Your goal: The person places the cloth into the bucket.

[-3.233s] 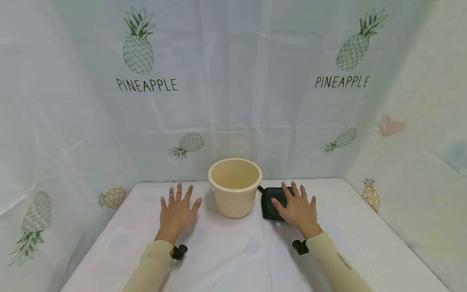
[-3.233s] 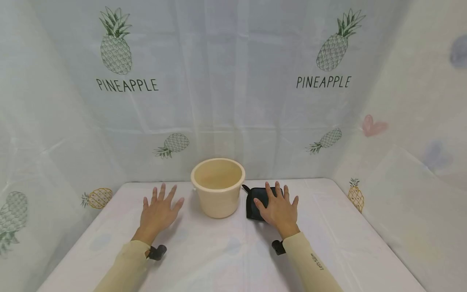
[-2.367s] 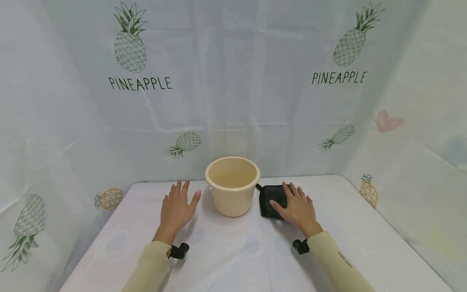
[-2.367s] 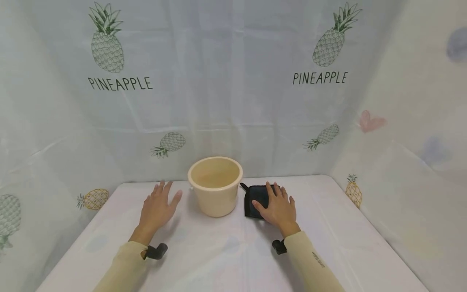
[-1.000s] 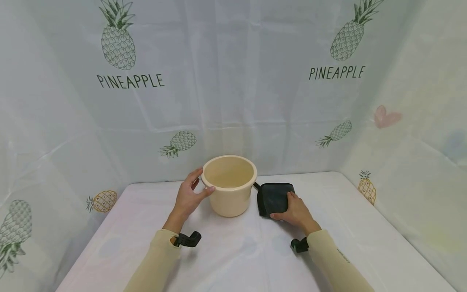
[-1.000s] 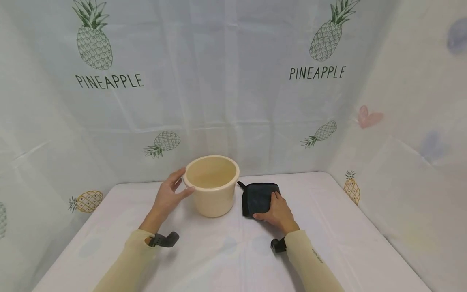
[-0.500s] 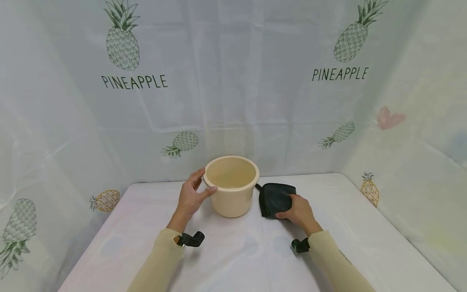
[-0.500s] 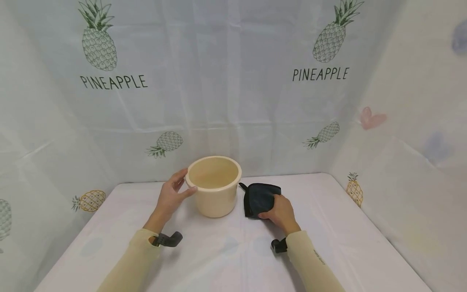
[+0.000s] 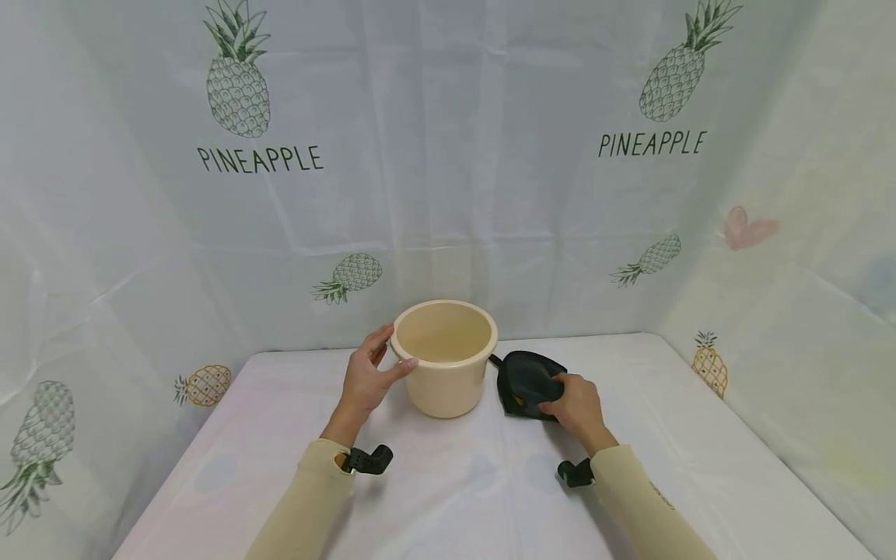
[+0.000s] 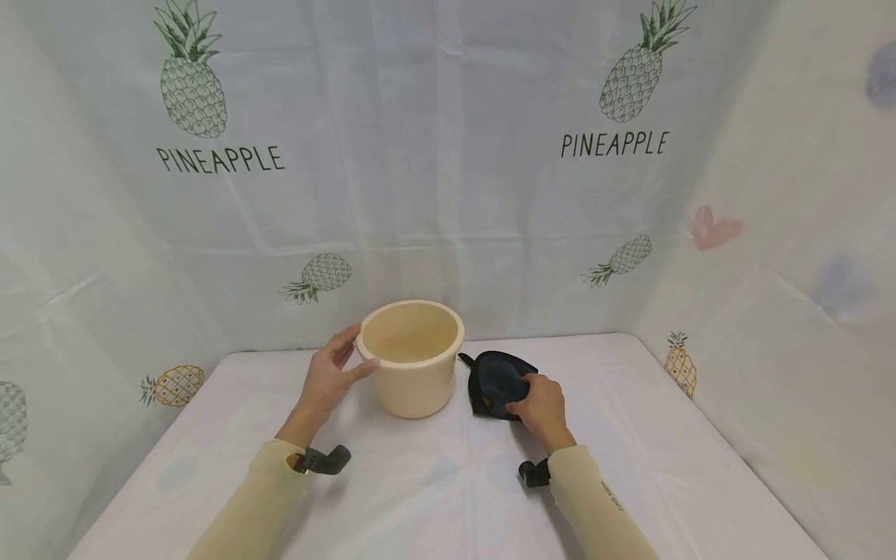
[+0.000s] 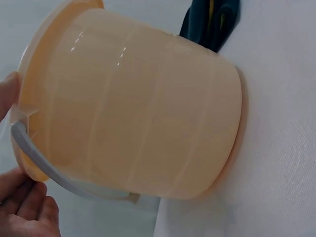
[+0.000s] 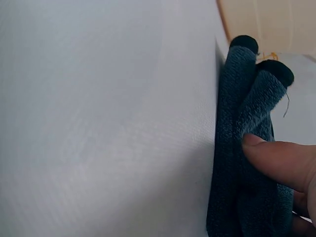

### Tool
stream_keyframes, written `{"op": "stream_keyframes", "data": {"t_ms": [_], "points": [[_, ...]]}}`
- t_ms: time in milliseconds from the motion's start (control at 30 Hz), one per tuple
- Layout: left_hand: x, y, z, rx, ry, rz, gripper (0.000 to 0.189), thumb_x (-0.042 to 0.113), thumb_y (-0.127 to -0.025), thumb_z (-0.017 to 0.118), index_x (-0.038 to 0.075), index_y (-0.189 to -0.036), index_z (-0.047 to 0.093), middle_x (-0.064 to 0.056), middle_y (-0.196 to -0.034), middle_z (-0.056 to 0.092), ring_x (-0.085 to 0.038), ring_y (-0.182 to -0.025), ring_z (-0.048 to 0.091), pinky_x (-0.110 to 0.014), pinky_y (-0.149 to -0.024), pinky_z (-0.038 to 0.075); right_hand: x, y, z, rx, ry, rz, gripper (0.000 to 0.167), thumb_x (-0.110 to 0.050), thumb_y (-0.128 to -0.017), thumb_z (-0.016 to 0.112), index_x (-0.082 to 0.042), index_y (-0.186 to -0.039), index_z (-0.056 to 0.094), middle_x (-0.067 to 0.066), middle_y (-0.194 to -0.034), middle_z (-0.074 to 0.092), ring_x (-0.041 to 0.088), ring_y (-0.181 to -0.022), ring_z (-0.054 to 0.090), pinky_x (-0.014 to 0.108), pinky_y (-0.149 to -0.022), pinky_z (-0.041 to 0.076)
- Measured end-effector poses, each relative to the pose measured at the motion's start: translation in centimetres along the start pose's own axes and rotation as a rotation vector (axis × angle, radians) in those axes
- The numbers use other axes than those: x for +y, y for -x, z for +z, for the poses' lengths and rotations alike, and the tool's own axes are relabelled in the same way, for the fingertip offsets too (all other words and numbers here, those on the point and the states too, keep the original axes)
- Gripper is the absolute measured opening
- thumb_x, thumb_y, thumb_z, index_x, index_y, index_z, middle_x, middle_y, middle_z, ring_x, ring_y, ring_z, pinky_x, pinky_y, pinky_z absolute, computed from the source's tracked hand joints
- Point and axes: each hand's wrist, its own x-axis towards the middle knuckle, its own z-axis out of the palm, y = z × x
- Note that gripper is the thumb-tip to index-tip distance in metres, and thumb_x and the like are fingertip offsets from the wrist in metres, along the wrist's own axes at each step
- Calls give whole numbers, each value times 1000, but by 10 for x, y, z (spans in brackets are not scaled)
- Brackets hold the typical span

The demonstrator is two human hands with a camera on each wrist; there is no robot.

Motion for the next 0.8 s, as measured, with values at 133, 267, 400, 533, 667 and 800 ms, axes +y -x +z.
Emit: {"op": "stream_keyframes", "data": {"t_ms": [133, 267, 400, 533, 667, 800], "points": [[-1, 1, -3, 5, -15, -10, 85, 14, -85, 90, 2, -157, 46, -11, -164, 42, -27, -155, 32, -39, -128, 30, -3, -1, 3, 22, -23, 12, 59, -13, -82, 89, 9, -131, 66, 36, -134, 62, 54, -125, 57, 63, -105, 51], [-3, 4, -6, 23, -22, -23, 85, 15, -85, 90, 3, -157, 47, -9, -164, 43, -26, -155, 33, -38, -127, 31, -4, -2, 8, 33, -44, 15, 54, -13, -83, 87, 8, -129, 68, 35, -133, 63, 53, -125, 58, 63, -104, 52], [-3, 5, -7, 19, -1, -9, 84, 14, -86, 90, 1, -156, 47, -12, -163, 43, -28, -155, 33, -41, -128, 30, -2, -2, 11, 51, -55, 25, 52, -13, -83, 86, 8, -128, 69, 35, -132, 63, 53, -125, 57, 64, -104, 51], [-1, 5, -4, 16, 20, 7, 82, 13, -85, 90, 1, -155, 49, -14, -162, 44, -29, -154, 34, -42, -128, 30, 1, -1, 10, 79, -72, 17, 50, -12, -83, 85, 8, -126, 69, 35, -131, 64, 54, -123, 58, 65, -103, 51], [1, 3, -2, 8, 24, 6, 81, 10, -86, 89, 0, -155, 48, -16, -163, 43, -31, -155, 33, -44, -128, 29, 4, 0, 8, 117, -106, 6, 49, -11, -82, 85, 8, -124, 70, 35, -129, 65, 55, -122, 58, 65, -102, 52], [8, 4, 0, 5, 20, -14, 82, 6, -87, 87, -3, -156, 45, -19, -164, 40, -33, -156, 30, -45, -129, 26, 5, -1, 5, 145, -128, 6, 48, -11, -82, 85, 8, -124, 71, 34, -127, 66, 54, -120, 60, 64, -101, 53]]}}
